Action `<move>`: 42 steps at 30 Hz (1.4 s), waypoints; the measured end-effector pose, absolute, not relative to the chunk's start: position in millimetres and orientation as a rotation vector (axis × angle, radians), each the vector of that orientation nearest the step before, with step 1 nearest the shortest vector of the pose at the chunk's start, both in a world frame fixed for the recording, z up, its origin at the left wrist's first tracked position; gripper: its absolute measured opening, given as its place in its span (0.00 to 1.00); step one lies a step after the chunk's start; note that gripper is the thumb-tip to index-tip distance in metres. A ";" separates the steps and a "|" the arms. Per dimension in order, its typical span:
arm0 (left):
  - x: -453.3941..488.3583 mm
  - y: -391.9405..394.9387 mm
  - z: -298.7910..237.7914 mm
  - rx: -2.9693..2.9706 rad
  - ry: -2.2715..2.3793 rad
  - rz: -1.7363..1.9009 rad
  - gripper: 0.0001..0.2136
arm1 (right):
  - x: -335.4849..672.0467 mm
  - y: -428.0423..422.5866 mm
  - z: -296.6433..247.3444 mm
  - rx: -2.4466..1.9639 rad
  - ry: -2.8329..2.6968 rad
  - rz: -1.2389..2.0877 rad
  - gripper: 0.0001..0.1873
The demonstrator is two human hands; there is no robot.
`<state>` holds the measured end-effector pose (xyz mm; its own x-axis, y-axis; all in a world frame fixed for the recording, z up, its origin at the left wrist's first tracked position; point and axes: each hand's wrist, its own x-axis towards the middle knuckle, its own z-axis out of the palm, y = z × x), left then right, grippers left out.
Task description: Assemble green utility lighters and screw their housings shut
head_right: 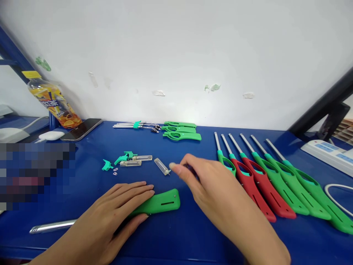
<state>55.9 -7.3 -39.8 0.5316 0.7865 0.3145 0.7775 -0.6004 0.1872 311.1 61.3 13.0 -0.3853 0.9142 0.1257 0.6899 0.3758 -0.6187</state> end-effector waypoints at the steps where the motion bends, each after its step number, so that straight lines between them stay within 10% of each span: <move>1: 56.1 -7.2 -39.5 2.727 1.395 0.575 0.18 | 309.7 59.3 17.0 -1.321 -2.092 0.635 0.26; 10: 56.8 -7.4 -38.2 2.740 1.388 0.583 0.17 | 284.9 55.9 35.9 -0.653 -1.275 1.527 0.28; 42: 57.9 -7.2 -37.1 2.709 1.384 0.586 0.17 | 262.7 54.7 27.1 -0.723 -1.349 1.481 0.24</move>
